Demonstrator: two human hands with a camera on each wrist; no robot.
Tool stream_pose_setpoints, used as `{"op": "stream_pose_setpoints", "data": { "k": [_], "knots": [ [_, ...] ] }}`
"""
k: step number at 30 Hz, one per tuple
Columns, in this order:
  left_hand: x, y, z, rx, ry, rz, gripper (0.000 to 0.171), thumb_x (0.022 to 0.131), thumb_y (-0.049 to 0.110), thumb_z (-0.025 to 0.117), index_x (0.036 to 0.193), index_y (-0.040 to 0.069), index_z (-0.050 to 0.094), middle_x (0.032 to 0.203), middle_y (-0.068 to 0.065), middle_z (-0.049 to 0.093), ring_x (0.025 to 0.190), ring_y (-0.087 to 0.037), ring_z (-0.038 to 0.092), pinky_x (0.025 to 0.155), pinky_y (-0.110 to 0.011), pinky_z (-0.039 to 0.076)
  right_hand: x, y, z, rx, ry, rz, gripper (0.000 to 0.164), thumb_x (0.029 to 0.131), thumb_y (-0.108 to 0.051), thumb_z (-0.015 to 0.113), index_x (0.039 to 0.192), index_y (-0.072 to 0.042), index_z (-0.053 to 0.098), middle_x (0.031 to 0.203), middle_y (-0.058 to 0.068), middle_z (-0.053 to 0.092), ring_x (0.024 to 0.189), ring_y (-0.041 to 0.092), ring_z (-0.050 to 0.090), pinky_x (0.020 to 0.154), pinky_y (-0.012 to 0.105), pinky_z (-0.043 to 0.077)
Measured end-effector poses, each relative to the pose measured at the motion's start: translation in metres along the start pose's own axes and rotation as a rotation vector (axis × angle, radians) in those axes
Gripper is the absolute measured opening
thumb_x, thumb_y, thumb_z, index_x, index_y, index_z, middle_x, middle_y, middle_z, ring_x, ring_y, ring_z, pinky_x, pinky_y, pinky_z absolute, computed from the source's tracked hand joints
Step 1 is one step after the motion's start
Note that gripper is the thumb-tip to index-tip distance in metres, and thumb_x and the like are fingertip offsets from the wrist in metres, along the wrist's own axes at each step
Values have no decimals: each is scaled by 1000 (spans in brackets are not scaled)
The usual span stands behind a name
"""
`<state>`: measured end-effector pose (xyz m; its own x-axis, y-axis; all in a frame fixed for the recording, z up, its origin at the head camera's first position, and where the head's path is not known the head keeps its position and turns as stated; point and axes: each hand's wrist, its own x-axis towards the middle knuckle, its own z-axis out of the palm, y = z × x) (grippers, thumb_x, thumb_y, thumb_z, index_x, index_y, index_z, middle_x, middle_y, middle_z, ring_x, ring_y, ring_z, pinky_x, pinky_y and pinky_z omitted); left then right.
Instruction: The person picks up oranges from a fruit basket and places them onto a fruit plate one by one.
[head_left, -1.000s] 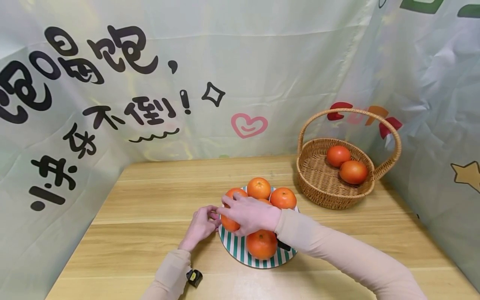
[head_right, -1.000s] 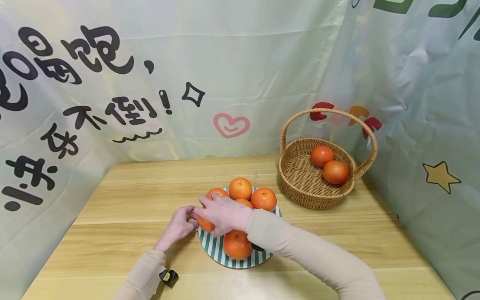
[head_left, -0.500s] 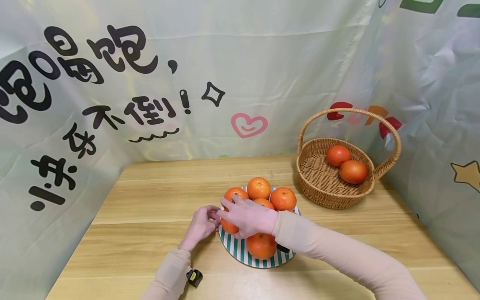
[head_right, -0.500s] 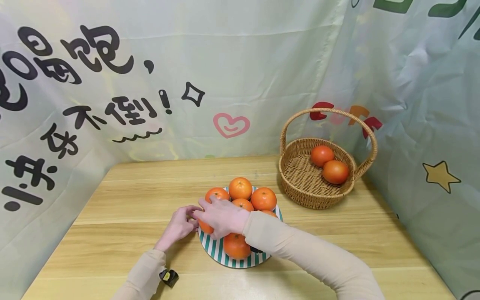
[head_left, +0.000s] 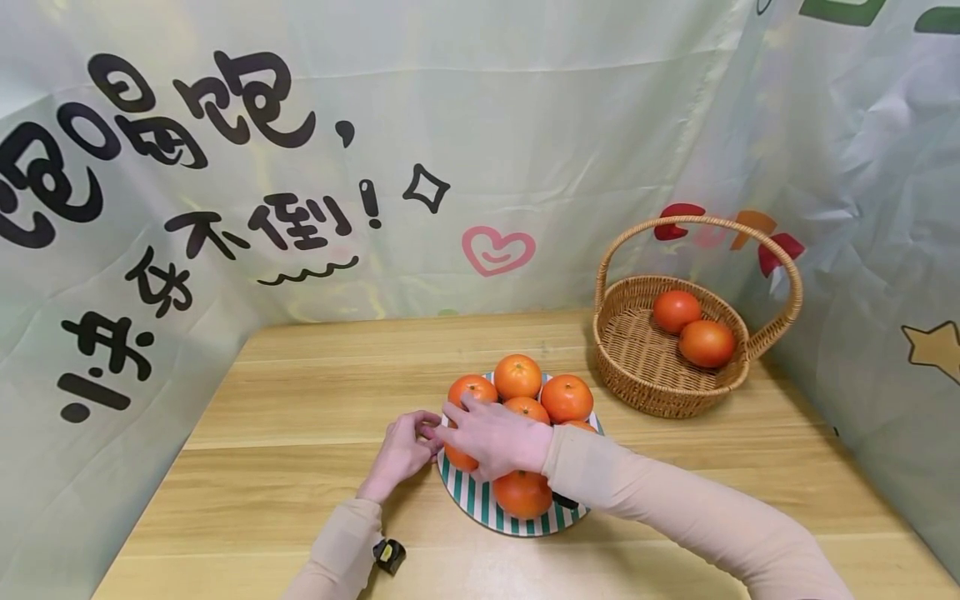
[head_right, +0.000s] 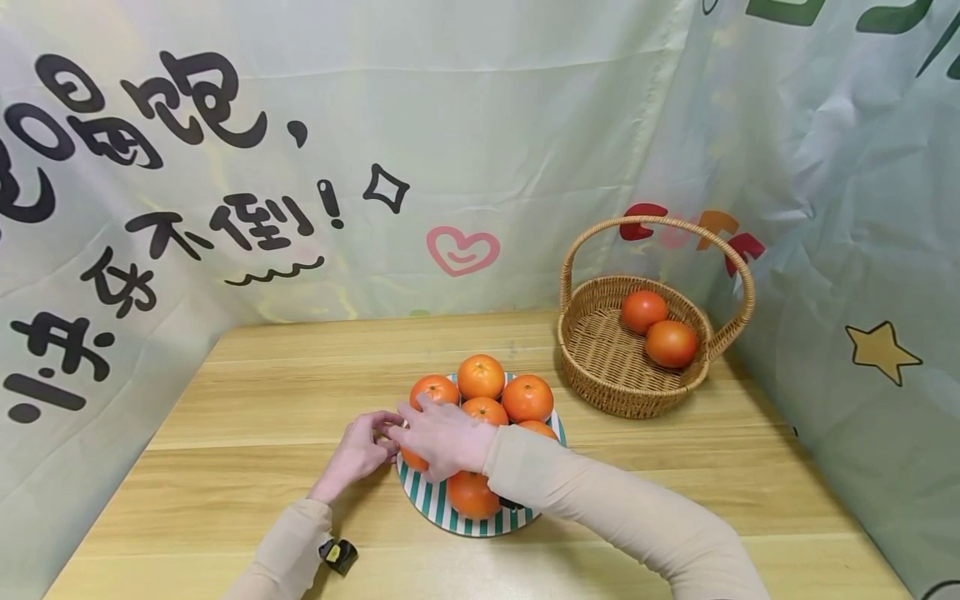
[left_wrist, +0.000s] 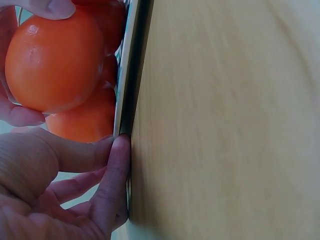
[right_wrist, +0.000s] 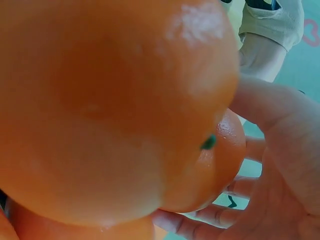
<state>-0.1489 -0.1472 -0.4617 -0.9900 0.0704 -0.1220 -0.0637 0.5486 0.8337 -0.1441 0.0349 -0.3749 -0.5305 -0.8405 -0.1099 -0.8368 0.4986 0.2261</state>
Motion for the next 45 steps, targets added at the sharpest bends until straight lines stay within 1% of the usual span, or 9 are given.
{"op": "stream_pose_setpoints", "data": {
  "k": [5, 12, 17, 25, 29, 34, 37, 41, 45],
  "knots": [
    [-1, 0, 0, 2, 11, 8, 34, 82, -8, 70, 116, -4, 66, 90, -13, 69, 63, -13, 65, 58, -25, 60, 0, -1, 4, -20, 40, -22, 70, 81, -44, 80, 143, -26, 52, 126, -1, 60, 110, 19, 49, 85, 27, 54],
    [-2, 1, -1, 20, 28, 27, 36, 78, -10, 72, 113, -4, 67, 87, -13, 70, 66, -13, 65, 57, -26, 60, 3, -3, 4, 45, -60, 16, 78, 83, -37, 80, 152, -27, 44, 139, 0, 53, 124, 21, 48, 91, 30, 59],
    [-2, 2, -1, 13, 16, 20, 37, 79, -10, 71, 114, -4, 67, 89, -13, 71, 65, -13, 64, 58, -25, 60, 3, -3, 5, 41, -61, 24, 82, 80, -38, 82, 151, -28, 44, 135, -1, 54, 121, 19, 49, 87, 29, 60],
    [0, 2, -1, 17, 15, 14, 37, 79, -10, 70, 114, -3, 67, 90, -13, 70, 66, -13, 64, 59, -25, 60, 2, -2, 5, 44, -55, 17, 78, 84, -44, 79, 152, -27, 44, 136, 0, 55, 122, 20, 49, 89, 29, 59],
    [-1, 2, -1, 38, 18, 19, 38, 76, -12, 69, 114, -3, 68, 90, -13, 70, 70, -14, 63, 59, -24, 58, 1, -2, 5, 31, -39, -1, 73, 83, -46, 80, 147, -29, 50, 133, -2, 58, 121, 19, 49, 91, 29, 58],
    [-1, 1, -2, 64, 22, 31, 44, 73, -15, 65, 114, -2, 68, 90, -12, 69, 71, -15, 61, 59, -23, 55, -1, -4, 4, 23, -69, -10, 65, 83, -40, 81, 141, -36, 53, 136, -3, 57, 125, 19, 48, 96, 31, 57],
    [-1, 1, -2, 53, 16, 32, 44, 73, -16, 64, 115, -3, 68, 90, -13, 69, 68, -14, 61, 58, -24, 57, -1, -5, 4, -1, -81, -15, 65, 84, -39, 80, 142, -37, 53, 139, -2, 56, 128, 20, 49, 96, 32, 58],
    [-1, 1, -1, 44, 11, 18, 44, 73, -16, 64, 116, -3, 68, 90, -13, 69, 66, -13, 60, 57, -23, 57, -1, -5, 4, -43, -56, -33, 62, 82, -44, 81, 139, -37, 55, 136, -2, 60, 125, 20, 52, 95, 31, 58],
    [-1, 1, -1, 44, 7, 9, 45, 73, -15, 64, 116, -2, 68, 91, -12, 68, 67, -13, 60, 57, -23, 57, -1, -5, 5, -60, -29, -49, 63, 81, -44, 81, 138, -36, 56, 133, -2, 62, 122, 20, 53, 95, 31, 57]
  ]
}}
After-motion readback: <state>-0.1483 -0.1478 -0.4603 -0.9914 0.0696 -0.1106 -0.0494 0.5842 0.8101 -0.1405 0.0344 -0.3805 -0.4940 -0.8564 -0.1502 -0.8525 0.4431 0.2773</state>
